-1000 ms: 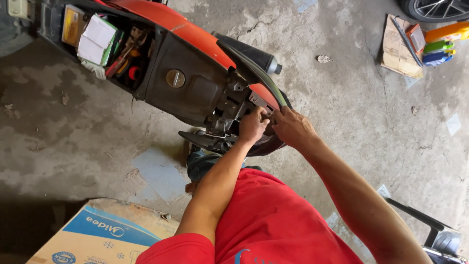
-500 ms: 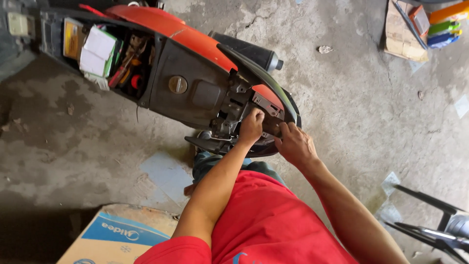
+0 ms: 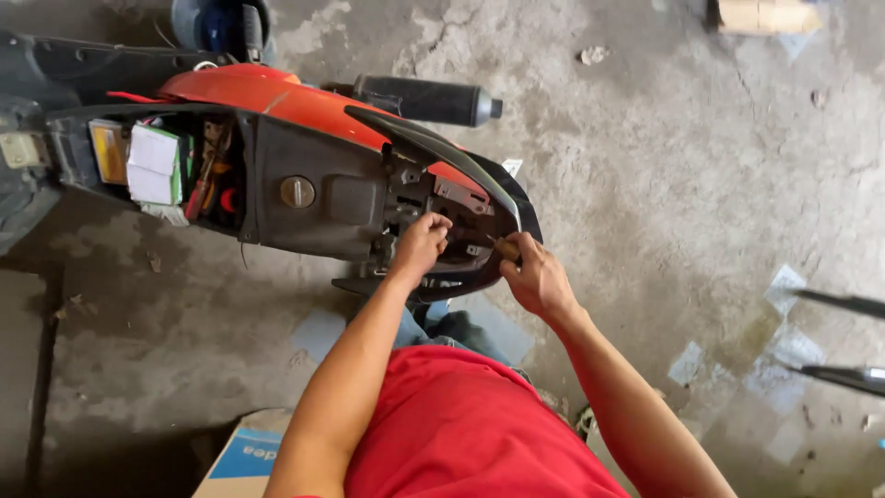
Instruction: The person removes a red plastic fairing from the front of a motorcycle. They use a screwdriver to loosen fasteners and detach the part, then set it aside on a nearby surface.
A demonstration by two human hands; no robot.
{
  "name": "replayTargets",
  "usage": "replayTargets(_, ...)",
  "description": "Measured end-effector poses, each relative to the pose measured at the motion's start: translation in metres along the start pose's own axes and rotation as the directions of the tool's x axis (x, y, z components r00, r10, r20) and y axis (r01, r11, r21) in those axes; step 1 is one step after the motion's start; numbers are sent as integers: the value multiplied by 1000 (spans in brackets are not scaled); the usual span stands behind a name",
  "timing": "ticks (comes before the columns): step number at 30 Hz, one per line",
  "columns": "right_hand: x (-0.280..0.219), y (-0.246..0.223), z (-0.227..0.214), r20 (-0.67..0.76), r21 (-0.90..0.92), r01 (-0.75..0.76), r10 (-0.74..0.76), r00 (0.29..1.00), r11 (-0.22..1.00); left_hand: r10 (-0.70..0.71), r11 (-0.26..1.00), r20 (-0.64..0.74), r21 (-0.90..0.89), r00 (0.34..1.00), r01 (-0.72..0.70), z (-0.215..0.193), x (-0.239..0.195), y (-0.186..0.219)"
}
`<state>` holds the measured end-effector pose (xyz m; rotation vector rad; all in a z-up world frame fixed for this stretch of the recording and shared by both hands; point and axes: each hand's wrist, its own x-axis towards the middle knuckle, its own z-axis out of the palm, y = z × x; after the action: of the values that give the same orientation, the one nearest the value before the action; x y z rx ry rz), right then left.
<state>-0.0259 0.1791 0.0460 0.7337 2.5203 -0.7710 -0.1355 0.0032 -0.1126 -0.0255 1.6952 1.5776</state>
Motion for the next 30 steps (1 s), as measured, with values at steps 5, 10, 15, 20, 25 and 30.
replayTargets(5,-4,-16,-3,-25,228,-108,117,993,968,-145,849,237,-469,961,244,-13,-15,61)
replayTargets(10,-26,-56,7,-97,437,-215,283,954,874,-166,794,446,-468,879,388,-48,-7,77)
replayTargets(15,-29,-63,50,-198,471,-334,466,862,817,-270,906,394,-206,879,370,-91,15,70)
replayTargets(20,-27,-75,68,-195,535,-374,541,818,758,-355,914,428,-29,831,405,-103,31,22)
replayTargets(25,-11,-82,73,-209,490,-399,548,810,776,-390,915,443,85,807,395,-92,17,37)
replayTargets(30,6,-84,76,-299,298,-404,487,821,865,-174,809,377,581,910,-87,-71,31,31)
